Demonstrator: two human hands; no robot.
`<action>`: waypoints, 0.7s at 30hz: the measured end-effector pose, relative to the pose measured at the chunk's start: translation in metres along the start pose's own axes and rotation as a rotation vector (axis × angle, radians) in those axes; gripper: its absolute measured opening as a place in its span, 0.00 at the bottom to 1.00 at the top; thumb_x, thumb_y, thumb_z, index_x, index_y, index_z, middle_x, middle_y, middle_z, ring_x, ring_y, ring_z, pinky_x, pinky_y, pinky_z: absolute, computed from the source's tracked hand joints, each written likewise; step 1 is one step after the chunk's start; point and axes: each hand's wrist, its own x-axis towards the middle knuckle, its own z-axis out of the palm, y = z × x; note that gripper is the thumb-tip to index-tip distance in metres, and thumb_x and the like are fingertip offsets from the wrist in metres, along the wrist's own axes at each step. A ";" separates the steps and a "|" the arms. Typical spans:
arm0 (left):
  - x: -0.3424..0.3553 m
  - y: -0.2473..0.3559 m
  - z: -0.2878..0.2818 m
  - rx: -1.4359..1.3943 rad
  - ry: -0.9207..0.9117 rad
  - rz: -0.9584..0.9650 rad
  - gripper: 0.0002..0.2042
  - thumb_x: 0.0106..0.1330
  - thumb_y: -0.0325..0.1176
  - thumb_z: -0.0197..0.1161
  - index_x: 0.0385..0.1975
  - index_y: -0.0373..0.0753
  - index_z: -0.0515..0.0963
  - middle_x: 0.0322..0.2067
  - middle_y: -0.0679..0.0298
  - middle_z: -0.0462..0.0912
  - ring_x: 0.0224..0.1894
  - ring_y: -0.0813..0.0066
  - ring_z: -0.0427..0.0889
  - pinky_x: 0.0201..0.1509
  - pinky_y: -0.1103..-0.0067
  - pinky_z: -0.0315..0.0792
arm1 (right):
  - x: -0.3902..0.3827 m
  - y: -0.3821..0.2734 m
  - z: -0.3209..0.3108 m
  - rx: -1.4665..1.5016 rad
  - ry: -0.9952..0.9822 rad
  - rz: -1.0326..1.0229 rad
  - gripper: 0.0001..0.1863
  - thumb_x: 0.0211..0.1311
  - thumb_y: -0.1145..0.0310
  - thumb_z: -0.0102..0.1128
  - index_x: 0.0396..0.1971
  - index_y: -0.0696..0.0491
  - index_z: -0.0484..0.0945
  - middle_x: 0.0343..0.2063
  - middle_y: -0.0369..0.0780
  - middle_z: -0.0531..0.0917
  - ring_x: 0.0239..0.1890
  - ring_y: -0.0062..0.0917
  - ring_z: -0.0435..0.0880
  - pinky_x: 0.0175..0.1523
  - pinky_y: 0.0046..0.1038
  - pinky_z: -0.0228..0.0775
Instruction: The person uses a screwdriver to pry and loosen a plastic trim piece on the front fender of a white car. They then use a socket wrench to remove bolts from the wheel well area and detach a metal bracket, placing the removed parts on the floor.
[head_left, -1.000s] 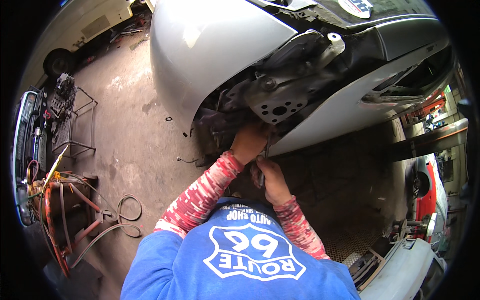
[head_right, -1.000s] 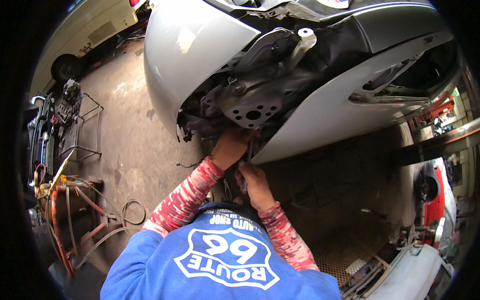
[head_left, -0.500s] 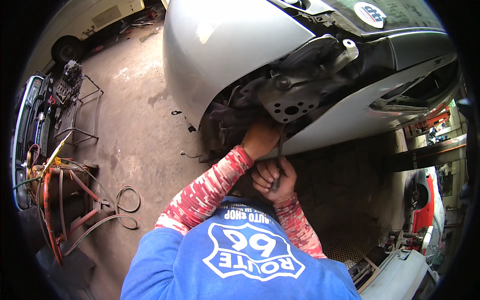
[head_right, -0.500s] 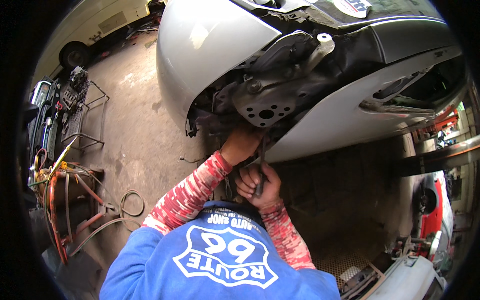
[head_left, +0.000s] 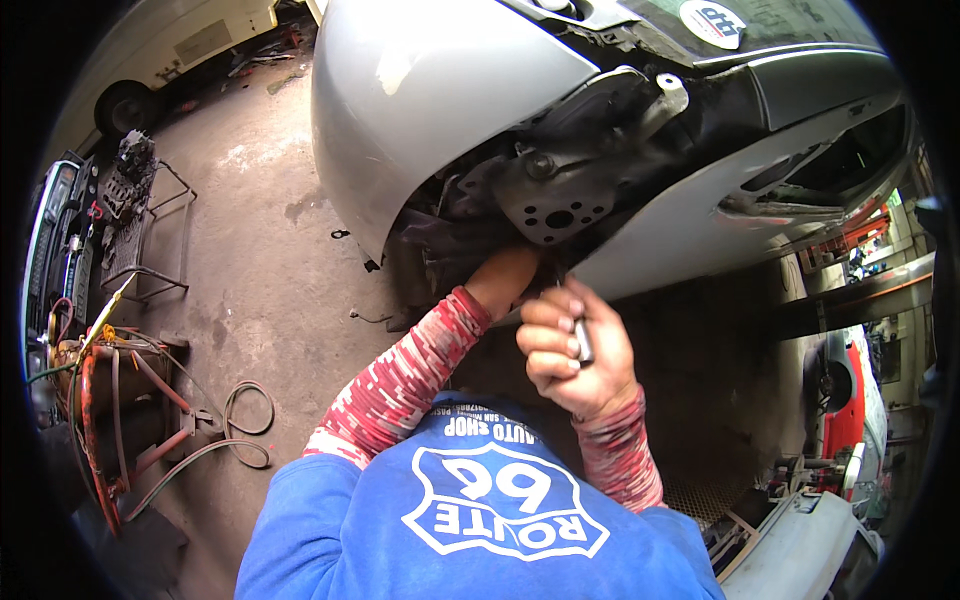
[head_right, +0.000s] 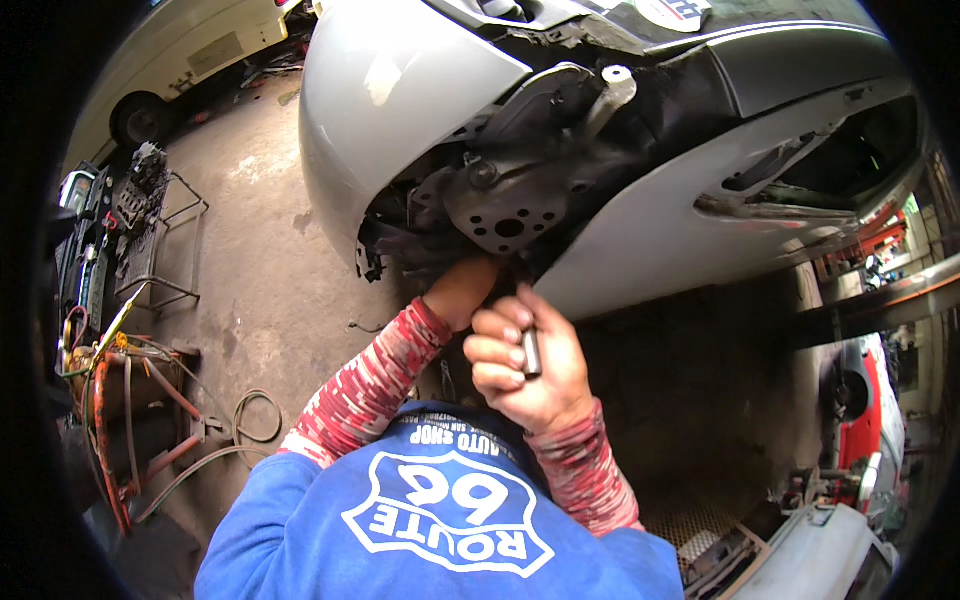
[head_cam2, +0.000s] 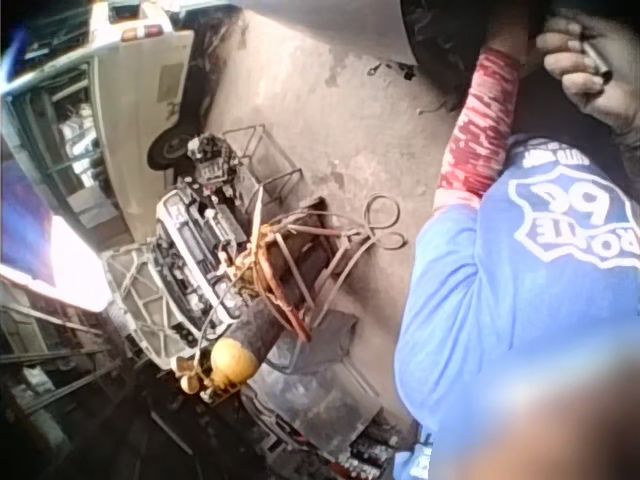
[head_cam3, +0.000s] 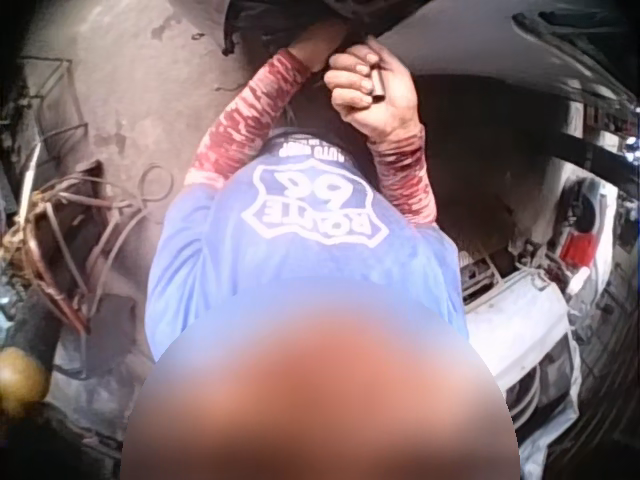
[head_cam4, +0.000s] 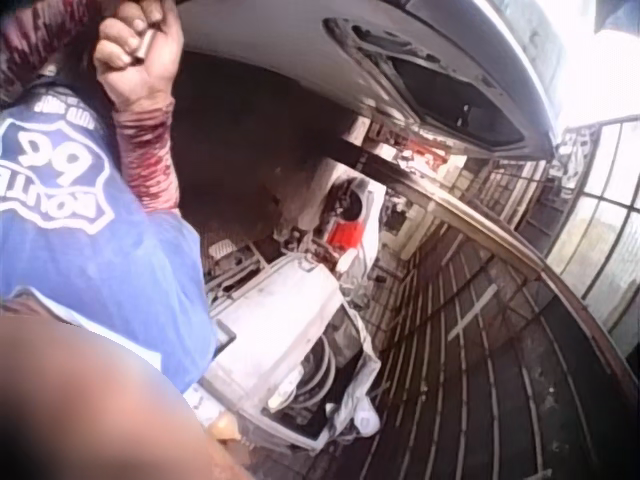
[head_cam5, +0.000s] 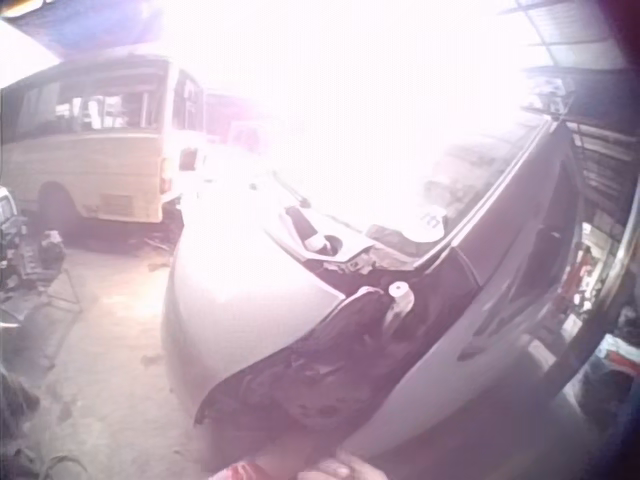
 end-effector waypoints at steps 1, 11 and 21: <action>0.000 0.002 0.001 0.066 -0.016 0.037 0.12 0.71 0.33 0.48 0.41 0.34 0.79 0.34 0.58 0.83 0.36 0.70 0.82 0.42 0.75 0.77 | 0.001 -0.001 0.009 -0.112 0.015 -0.054 0.20 0.76 0.53 0.42 0.24 0.48 0.67 0.22 0.32 0.64 0.21 0.18 0.61 0.21 0.21 0.52; -0.043 -0.001 -0.029 -0.498 0.045 -0.212 0.16 0.73 0.41 0.51 0.46 0.34 0.78 0.32 0.63 0.83 0.31 0.80 0.81 0.32 0.80 0.73 | -0.018 0.004 -0.031 -0.585 -0.084 0.107 0.21 0.74 0.53 0.41 0.20 0.48 0.63 0.16 0.31 0.65 0.17 0.17 0.60 0.21 0.19 0.56; -0.035 -0.020 0.004 0.246 0.437 0.374 0.08 0.64 0.33 0.63 0.37 0.37 0.82 0.31 0.52 0.84 0.32 0.58 0.84 0.34 0.69 0.76 | -0.046 0.001 -0.078 -1.336 0.372 0.098 0.21 0.72 0.55 0.46 0.21 0.52 0.67 0.18 0.32 0.67 0.24 0.17 0.66 0.31 0.22 0.59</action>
